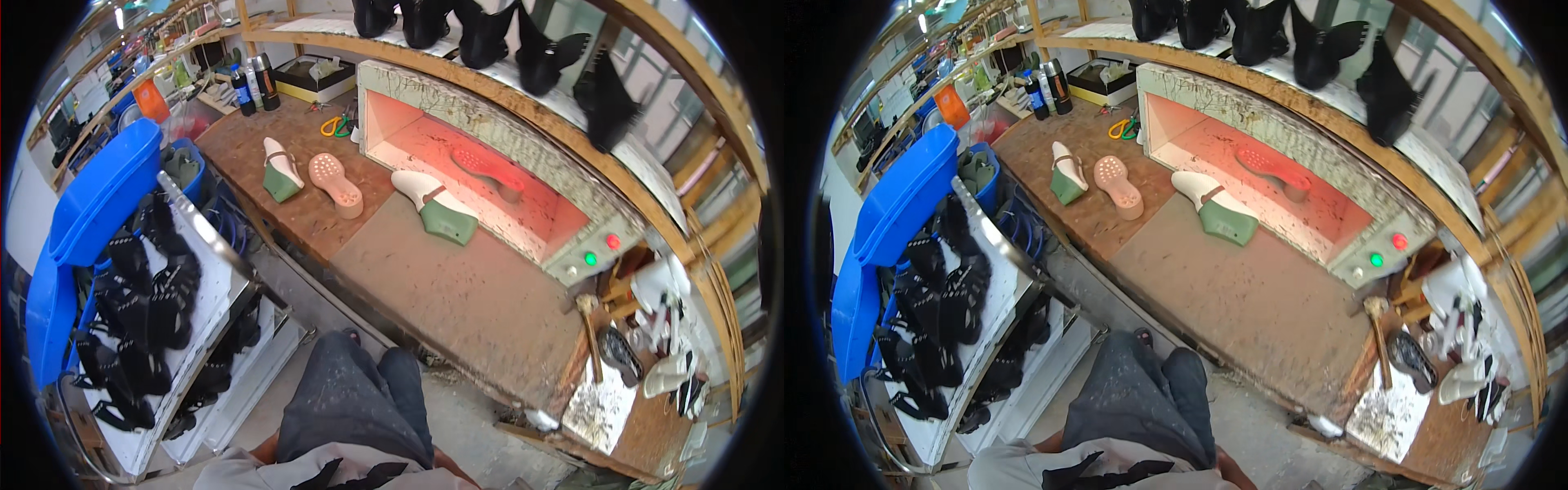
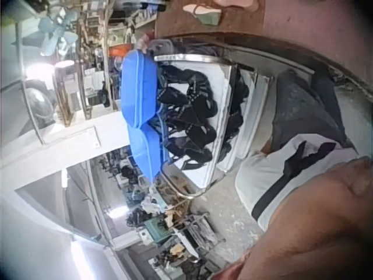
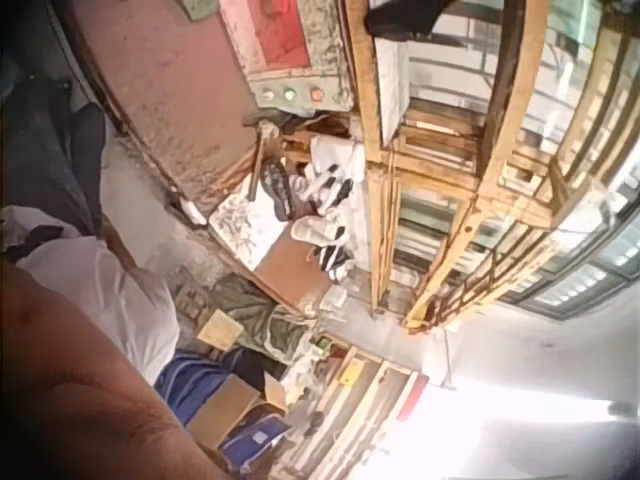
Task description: The person presses a sole onto a lasted shoe upper by hand, then applies adhesive along the seam between the sole and upper using a syringe.
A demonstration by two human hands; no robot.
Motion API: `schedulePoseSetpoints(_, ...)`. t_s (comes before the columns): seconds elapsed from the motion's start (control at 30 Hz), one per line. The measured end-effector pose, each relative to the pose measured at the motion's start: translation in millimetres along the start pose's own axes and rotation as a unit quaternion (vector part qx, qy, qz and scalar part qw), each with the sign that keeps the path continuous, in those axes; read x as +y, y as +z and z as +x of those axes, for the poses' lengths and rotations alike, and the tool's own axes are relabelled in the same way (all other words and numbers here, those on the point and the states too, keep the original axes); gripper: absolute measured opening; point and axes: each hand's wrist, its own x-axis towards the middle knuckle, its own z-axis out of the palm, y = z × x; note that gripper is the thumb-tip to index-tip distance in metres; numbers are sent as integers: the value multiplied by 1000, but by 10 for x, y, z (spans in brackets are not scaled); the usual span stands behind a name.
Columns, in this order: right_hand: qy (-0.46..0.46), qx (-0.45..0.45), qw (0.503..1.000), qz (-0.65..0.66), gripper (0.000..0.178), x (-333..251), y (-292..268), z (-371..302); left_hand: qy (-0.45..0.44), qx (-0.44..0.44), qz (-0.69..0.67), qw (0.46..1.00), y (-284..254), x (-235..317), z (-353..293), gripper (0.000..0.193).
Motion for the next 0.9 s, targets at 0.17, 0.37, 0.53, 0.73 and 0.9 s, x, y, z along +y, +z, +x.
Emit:
schedulePoseSetpoints(0.17, 69, -29, 996, 54, 62, -270, -632, 206, -25, 27, 73, 997, 757, -108, -373, 49)
schedulePoseSetpoints(0.37, 165, -57, 976, 133, 69, 476, -1579, -288, -53, 42, 179, 981, -1889, 69, -307, 48)
schedulePoseSetpoints(0.53, 189, -39, 960, 202, 76, -253, -1287, -260, -12, 71, 246, 966, -2922, 512, -106, 47)
schedulePoseSetpoints(0.73, 104, -36, 913, 392, 81, -1815, -735, 223, 57, 125, 290, 947, -1745, 1703, 374, 47)
schedulePoseSetpoints(0.9, -2, 28, 969, 245, 83, -2340, -938, 222, 20, 148, 361, 920, -1665, 778, -1054, 47)
